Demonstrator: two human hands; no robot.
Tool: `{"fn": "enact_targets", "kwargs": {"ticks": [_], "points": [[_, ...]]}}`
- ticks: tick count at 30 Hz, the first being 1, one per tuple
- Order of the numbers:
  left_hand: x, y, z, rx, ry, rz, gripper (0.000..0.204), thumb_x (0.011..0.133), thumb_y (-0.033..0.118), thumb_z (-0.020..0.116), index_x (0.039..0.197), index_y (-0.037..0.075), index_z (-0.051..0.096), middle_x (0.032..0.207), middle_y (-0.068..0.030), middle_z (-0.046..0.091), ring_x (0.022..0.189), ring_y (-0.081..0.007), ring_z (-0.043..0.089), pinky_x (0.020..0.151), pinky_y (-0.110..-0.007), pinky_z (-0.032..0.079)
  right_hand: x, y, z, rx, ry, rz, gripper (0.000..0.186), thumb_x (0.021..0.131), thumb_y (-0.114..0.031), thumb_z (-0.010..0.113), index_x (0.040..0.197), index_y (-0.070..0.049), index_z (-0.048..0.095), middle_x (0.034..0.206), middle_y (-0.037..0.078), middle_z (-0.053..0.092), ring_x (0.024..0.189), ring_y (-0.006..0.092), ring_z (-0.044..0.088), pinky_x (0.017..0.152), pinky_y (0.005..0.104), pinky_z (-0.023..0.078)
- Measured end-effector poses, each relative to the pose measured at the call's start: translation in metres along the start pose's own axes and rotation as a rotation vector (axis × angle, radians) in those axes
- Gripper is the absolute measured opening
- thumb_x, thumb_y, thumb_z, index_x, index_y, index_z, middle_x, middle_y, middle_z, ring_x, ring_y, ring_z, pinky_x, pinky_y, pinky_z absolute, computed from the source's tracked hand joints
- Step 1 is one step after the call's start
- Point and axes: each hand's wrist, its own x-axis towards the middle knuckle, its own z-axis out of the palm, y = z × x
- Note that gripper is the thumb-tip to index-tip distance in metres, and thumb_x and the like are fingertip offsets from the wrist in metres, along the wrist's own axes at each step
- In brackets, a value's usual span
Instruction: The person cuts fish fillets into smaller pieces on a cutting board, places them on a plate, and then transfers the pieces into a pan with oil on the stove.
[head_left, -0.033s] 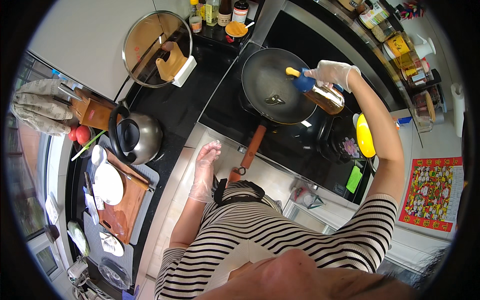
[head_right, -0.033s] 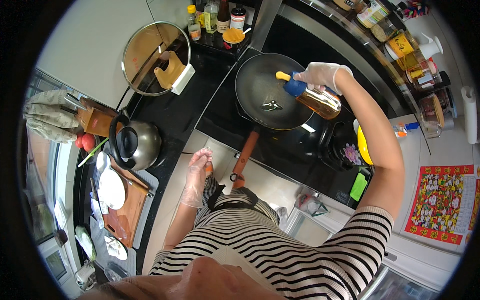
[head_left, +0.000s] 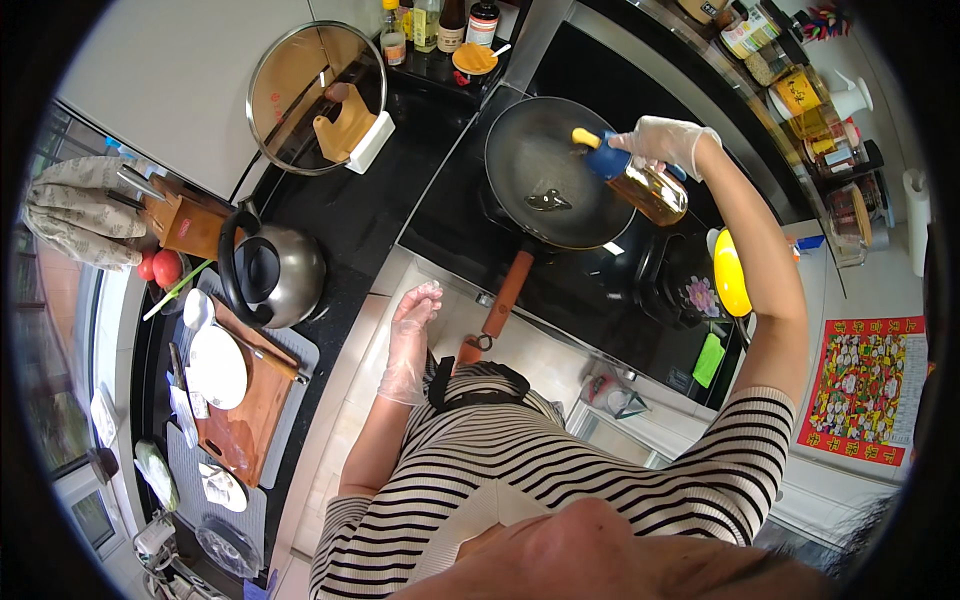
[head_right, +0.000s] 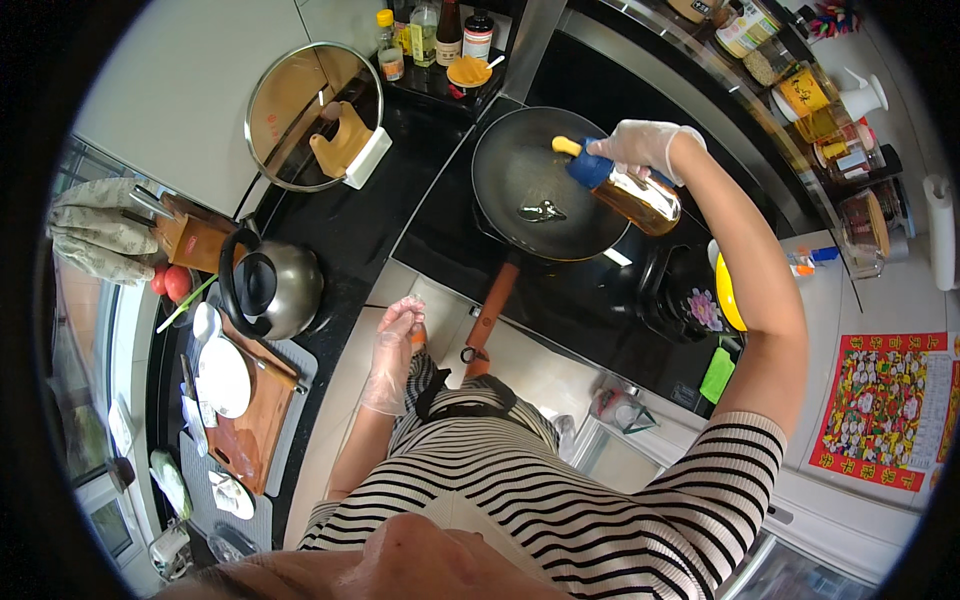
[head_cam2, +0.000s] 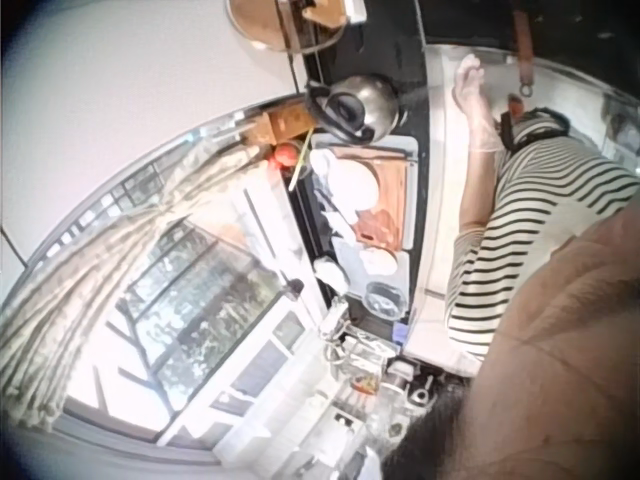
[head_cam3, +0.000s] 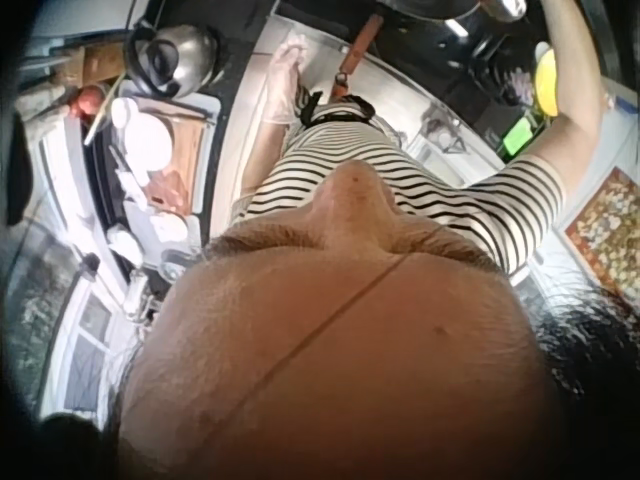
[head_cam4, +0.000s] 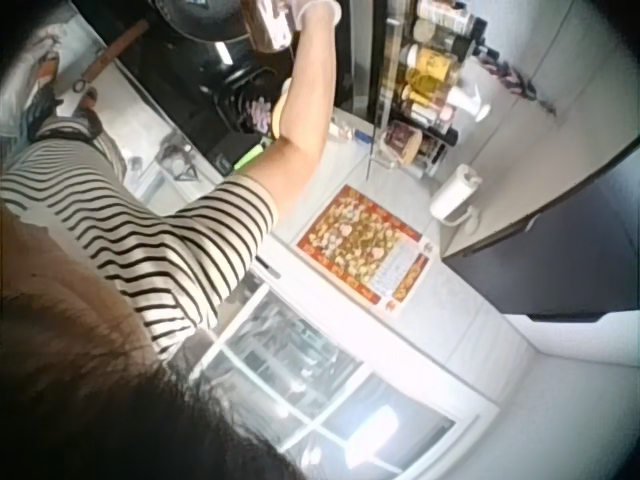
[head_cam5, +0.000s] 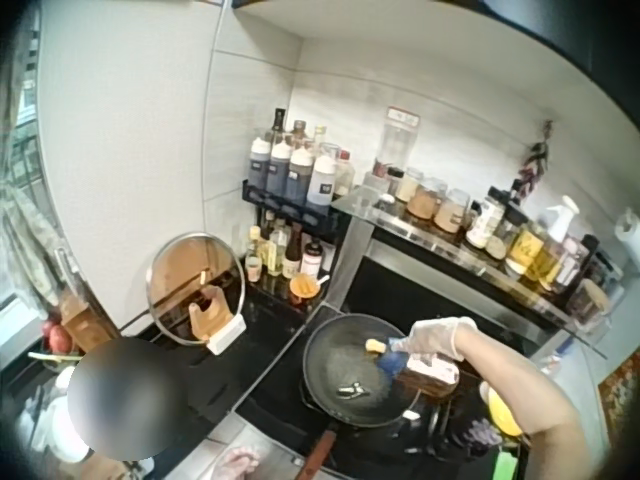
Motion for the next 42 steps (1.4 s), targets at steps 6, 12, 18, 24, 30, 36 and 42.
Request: {"fn": "enact_targets", "kwargs": {"ticks": [6, 12, 18, 24, 30, 36, 42], "points": [[-0.003, 0.001, -0.003, 0.015, 0.039, -0.01, 0.023, 0.087, 0.008, 0.056, 0.108, 0.004, 0.064, 0.103, -0.0005, 0.065, 0.089, -0.0078, 0.054, 0.084, -0.021, 0.04, 0.031, 0.021, -0.025, 0.202, 0.082, 0.111, 0.055, 0.096, -0.051, 0.046, 0.066, -0.006, 0.052, 0.058, 0.001, 0.046, 0.045, 0.0135, 0.041, 0.048, 0.0309, 0.038], [0.005, -0.004, -0.005, 0.034, 0.011, -0.021, 0.023, 0.086, 0.006, 0.055, 0.107, 0.004, 0.064, 0.104, -0.0007, 0.064, 0.09, -0.008, 0.054, 0.084, -0.022, 0.04, 0.025, 0.068, -0.029, 0.039, 0.118, 0.187, 0.063, 0.099, -0.053, 0.04, 0.064, -0.003, 0.05, 0.052, 0.005, 0.047, 0.042, 0.0166, 0.047, 0.048, 0.0338, 0.04], [0.011, -0.008, 0.003, 0.027, 0.01, -0.084, 0.023, 0.086, 0.004, 0.055, 0.107, 0.004, 0.064, 0.108, -0.0029, 0.063, 0.096, -0.0096, 0.055, 0.089, -0.024, 0.041, -0.002, 0.089, -0.002, 0.106, 0.001, 0.301, 0.059, 0.097, -0.051, 0.047, 0.062, -0.003, 0.051, 0.053, 0.006, 0.048, 0.043, 0.0178, 0.049, 0.049, 0.034, 0.042], [0.011, -0.007, 0.01, 0.023, 0.014, -0.109, 0.024, 0.086, 0.003, 0.054, 0.108, 0.003, 0.063, 0.111, -0.0049, 0.063, 0.1, -0.0113, 0.056, 0.093, -0.025, 0.041, -0.032, 0.059, 0.027, 0.088, -0.128, 0.135, 0.058, 0.095, -0.054, 0.048, 0.065, -0.005, 0.056, 0.054, 0.002, 0.045, 0.047, 0.0129, 0.045, 0.053, 0.0325, 0.038], [0.002, -0.005, -0.002, 0.046, 0.027, -0.062, 0.024, 0.086, 0.004, 0.054, 0.109, 0.003, 0.063, 0.107, -0.0036, 0.064, 0.095, -0.0102, 0.056, 0.089, -0.024, 0.041, -0.019, 0.019, 0.025, 0.034, -0.067, -0.012, 0.06, 0.097, -0.055, 0.045, 0.065, -0.006, 0.058, 0.05, 0.002, 0.042, 0.045, 0.0134, 0.043, 0.054, 0.0327, 0.039], [-0.012, -0.005, -0.018, 0.023, 0.054, -0.026, 0.022, 0.087, 0.006, 0.056, 0.108, 0.004, 0.063, 0.104, -0.0022, 0.065, 0.091, -0.0089, 0.056, 0.086, -0.023, 0.041, 0.006, 0.017, 0.001, 0.296, 0.065, 0.08, 0.053, 0.098, -0.051, 0.046, 0.067, -0.009, 0.05, 0.054, -0.001, 0.04, 0.044, 0.0112, 0.039, 0.047, 0.0283, 0.036], [-0.008, -0.01, -0.02, -0.024, 0.086, -0.071, 0.021, 0.088, 0.002, 0.056, 0.109, 0.003, 0.061, 0.102, -0.0034, 0.064, 0.085, -0.0092, 0.057, 0.08, -0.022, 0.043, 0.001, 0.037, -0.01, 0.16, 0.146, 0.219, 0.059, 0.099, -0.051, 0.041, 0.063, -0.006, 0.049, 0.051, 0.003, 0.039, 0.043, 0.0163, 0.04, 0.053, 0.0352, 0.037]]}}
